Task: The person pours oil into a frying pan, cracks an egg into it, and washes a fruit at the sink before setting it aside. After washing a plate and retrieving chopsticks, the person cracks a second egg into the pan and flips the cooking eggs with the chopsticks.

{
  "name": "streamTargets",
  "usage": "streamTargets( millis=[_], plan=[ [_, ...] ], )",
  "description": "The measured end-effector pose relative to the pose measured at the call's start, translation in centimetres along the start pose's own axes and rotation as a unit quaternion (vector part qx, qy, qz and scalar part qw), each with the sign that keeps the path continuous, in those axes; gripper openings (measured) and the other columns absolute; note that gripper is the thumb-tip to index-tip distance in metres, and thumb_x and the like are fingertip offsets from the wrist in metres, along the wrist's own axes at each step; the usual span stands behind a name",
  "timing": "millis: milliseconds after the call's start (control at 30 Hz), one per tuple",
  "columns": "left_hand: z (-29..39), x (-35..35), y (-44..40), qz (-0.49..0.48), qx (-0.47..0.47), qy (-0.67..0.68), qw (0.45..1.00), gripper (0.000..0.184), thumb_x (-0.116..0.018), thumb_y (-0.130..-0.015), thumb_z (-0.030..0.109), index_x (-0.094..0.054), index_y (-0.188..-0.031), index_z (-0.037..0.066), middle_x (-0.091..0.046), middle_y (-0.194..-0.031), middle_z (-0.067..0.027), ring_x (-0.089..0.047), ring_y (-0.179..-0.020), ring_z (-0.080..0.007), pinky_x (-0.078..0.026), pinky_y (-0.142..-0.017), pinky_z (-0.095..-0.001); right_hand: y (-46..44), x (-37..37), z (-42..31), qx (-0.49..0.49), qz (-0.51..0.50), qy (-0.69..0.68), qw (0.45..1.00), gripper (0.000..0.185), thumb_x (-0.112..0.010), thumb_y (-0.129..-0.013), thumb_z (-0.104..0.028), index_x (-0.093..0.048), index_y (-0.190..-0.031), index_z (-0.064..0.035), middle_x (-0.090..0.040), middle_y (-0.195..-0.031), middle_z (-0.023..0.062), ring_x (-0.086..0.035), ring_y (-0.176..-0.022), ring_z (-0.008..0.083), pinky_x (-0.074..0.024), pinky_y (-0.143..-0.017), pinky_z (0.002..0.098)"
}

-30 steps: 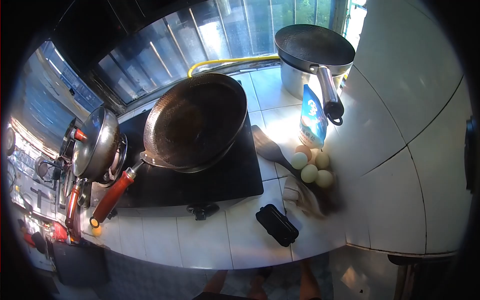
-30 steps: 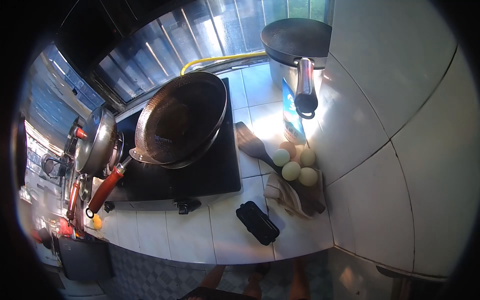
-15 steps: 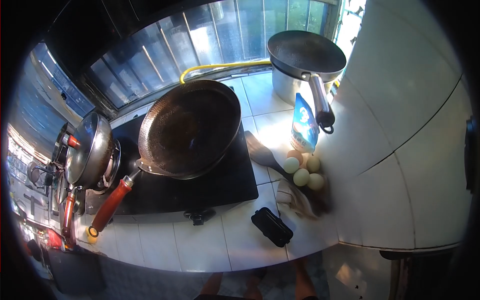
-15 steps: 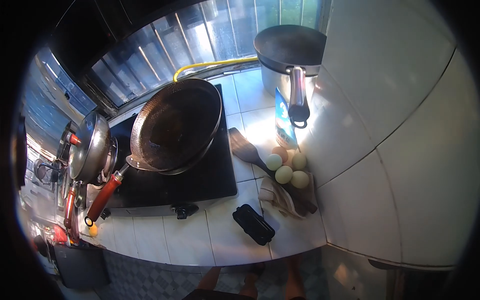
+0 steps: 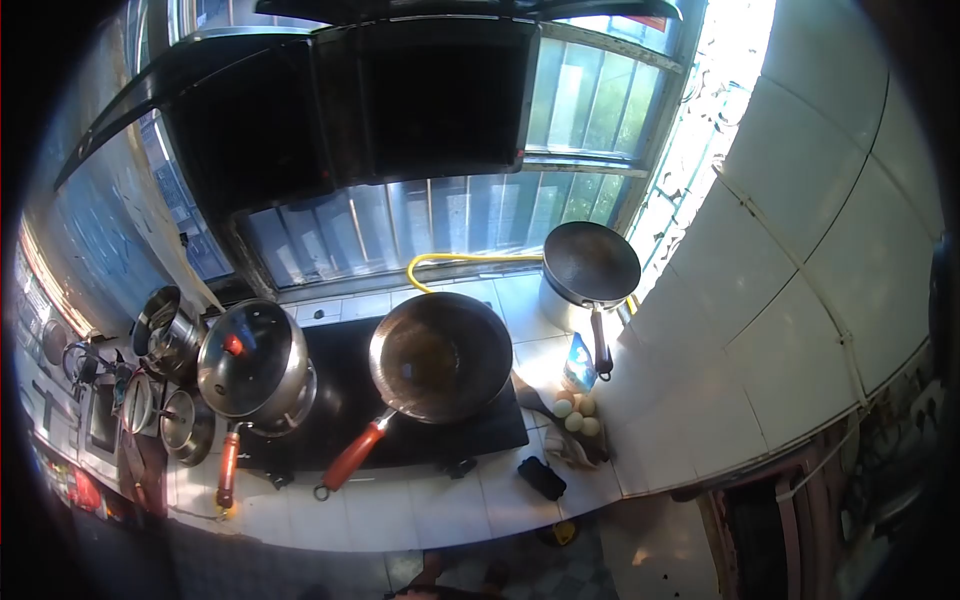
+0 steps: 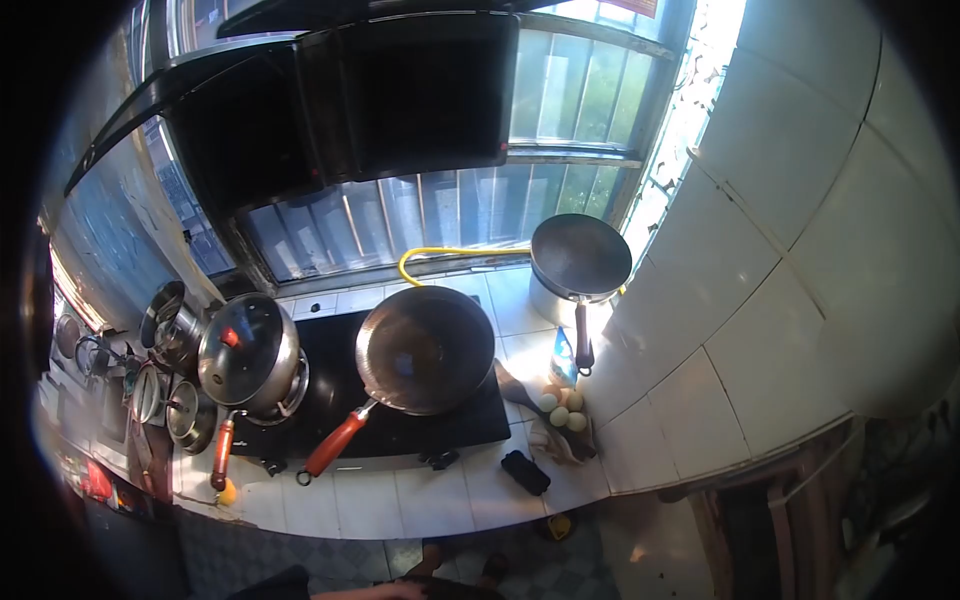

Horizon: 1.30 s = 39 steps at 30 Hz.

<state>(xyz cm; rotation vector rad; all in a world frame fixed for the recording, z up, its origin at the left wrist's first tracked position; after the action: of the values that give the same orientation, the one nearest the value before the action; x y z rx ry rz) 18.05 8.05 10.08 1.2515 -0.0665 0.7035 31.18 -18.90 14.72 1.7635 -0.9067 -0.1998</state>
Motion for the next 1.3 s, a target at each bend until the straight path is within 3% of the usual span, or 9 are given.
streamTargets(
  millis=[167, 467, 633, 700, 767, 833, 1000, 1100, 1300],
  plan=[
    [-0.6, 6.0, -1.3, -0.185, -0.144, -0.029, 0.972, 0.053, -0.035, -0.086, 0.039, -0.048, -0.12, 0.001, -0.047, -0.124, -0.0208, -0.045, -0.116, -0.0342, -0.034, -0.097, -0.0415, 6.5, -1.0, -2.0, 0.008, 0.0, -0.097, 0.995, 0.081, -0.051, -0.079, -0.057, -0.028, -0.135, -0.0032, -0.034, -0.136, 0.0184, -0.033, -0.126, 0.0272, -0.0264, -0.103, 0.0346],
    [-0.1, 16.6, 6.1, -0.093, -0.176, 0.066, 0.978, 0.052, -0.033, -0.087, 0.039, -0.05, -0.115, -0.002, -0.051, -0.118, -0.0236, -0.048, -0.111, -0.0366, -0.037, -0.095, -0.0404, 15.5, -4.3, -1.1, -0.003, -0.01, -0.216, 0.976, 0.076, -0.05, -0.081, -0.056, -0.033, -0.133, -0.0027, -0.04, -0.132, 0.0184, -0.038, -0.123, 0.0264, -0.03, -0.1, 0.0333],
    [0.2, 19.3, 7.5, -0.034, -0.205, 0.128, 0.97, 0.048, -0.038, -0.087, 0.037, -0.051, -0.114, -0.001, -0.053, -0.115, -0.0226, -0.05, -0.108, -0.0366, -0.039, -0.093, -0.0397, 19.0, -0.5, -5.9, -0.011, -0.04, -0.12, 0.992, 0.062, -0.05, -0.084, -0.05, -0.048, -0.123, -0.0009, -0.056, -0.115, 0.0161, -0.052, -0.108, 0.0227, -0.0404, -0.089, 0.029],
    [-0.9, 18.9, 6.6, 0.044, -0.222, 0.171, 0.959, 0.045, -0.041, -0.088, 0.033, -0.051, -0.113, -0.002, -0.056, -0.11, -0.0203, -0.054, -0.102, -0.0323, -0.041, -0.088, -0.038, 16.9, 2.1, -6.7, 0.081, -0.038, -0.04, 0.995, 0.06, -0.054, -0.082, -0.05, -0.054, -0.116, -0.0013, -0.062, -0.104, 0.0143, -0.059, -0.097, 0.0219, -0.0457, -0.081, 0.0295],
    [-0.2, 21.0, 8.4, -0.037, -0.145, 0.353, 0.924, 0.041, -0.044, -0.088, 0.029, -0.051, -0.113, -0.003, -0.058, -0.105, -0.0165, -0.055, -0.095, -0.025, -0.043, -0.083, -0.0346, 16.6, 4.9, -12.1, 0.091, -0.032, 0.095, 0.991, 0.051, -0.057, -0.08, -0.046, -0.058, -0.109, -0.0035, -0.064, -0.096, 0.0145, -0.061, -0.09, 0.0249, -0.0478, -0.076, 0.0328],
    [0.8, 23.5, 11.4, 0.03, -0.099, 0.377, 0.92, 0.045, -0.048, -0.087, 0.027, -0.048, -0.119, -0.004, -0.057, -0.11, -0.0137, -0.054, -0.101, -0.0194, -0.042, -0.086, -0.0296, 14.0, 6.4, -15.8, 0.163, 0.004, 0.235, 0.958, 0.043, -0.059, -0.078, -0.04, -0.06, -0.104, -0.0061, -0.064, -0.09, 0.0151, -0.062, -0.084, 0.0287, -0.0485, -0.074, 0.0366],
    [-2.3, 20.3, 8.5, 0.191, -0.059, 0.431, 0.88, 0.039, -0.05, -0.086, 0.022, -0.049, -0.117, -0.002, -0.059, -0.102, -0.0157, -0.057, -0.093, -0.0232, -0.046, -0.079, -0.0323, 7.8, 12.6, -24.2, 0.295, 0.217, 0.208, 0.907, 0.032, -0.058, -0.078, -0.03, -0.059, -0.099, -0.0048, -0.063, -0.087, 0.0146, -0.06, -0.082, 0.0314, -0.0473, -0.07, 0.0393],
    [0.9, 21.7, 10.8, 0.188, -0.021, 0.513, 0.837, 0.039, -0.051, -0.086, 0.024, -0.05, -0.116, -0.002, -0.06, -0.101, -0.0158, -0.058, -0.092, -0.0238, -0.046, -0.079, -0.0326, 4.7, 17.5, -28.6, 0.343, 0.401, 0.211, 0.822, 0.024, -0.058, -0.077, -0.02, -0.059, -0.096, -0.0054, -0.061, -0.09, 0.0137, -0.058, -0.084, 0.0322, -0.0467, -0.072, 0.0414],
    [3.0, 20.0, 8.6, 0.233, 0.008, 0.436, 0.869, 0.038, -0.052, -0.084, 0.027, -0.053, -0.111, 0.0, -0.061, -0.099, -0.018, -0.06, -0.091, -0.0258, -0.046, -0.08, -0.0334, -0.9, 23.1, -33.8, 0.345, 0.468, 0.233, 0.78, 0.025, -0.06, -0.075, -0.02, -0.058, -0.097, -0.0072, -0.058, -0.093, 0.0118, -0.055, -0.09, 0.0308, -0.0459, -0.076, 0.0405]
  ],
)
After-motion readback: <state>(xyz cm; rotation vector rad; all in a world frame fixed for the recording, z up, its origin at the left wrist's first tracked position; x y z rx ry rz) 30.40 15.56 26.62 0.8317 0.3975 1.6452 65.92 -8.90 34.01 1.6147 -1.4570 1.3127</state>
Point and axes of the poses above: each hand's wrist, its own y-axis away from the middle knuckle, its own x-axis out of the back of the hand, z = x × y, the point moved 2 cm from there along -y, towards the middle knuckle
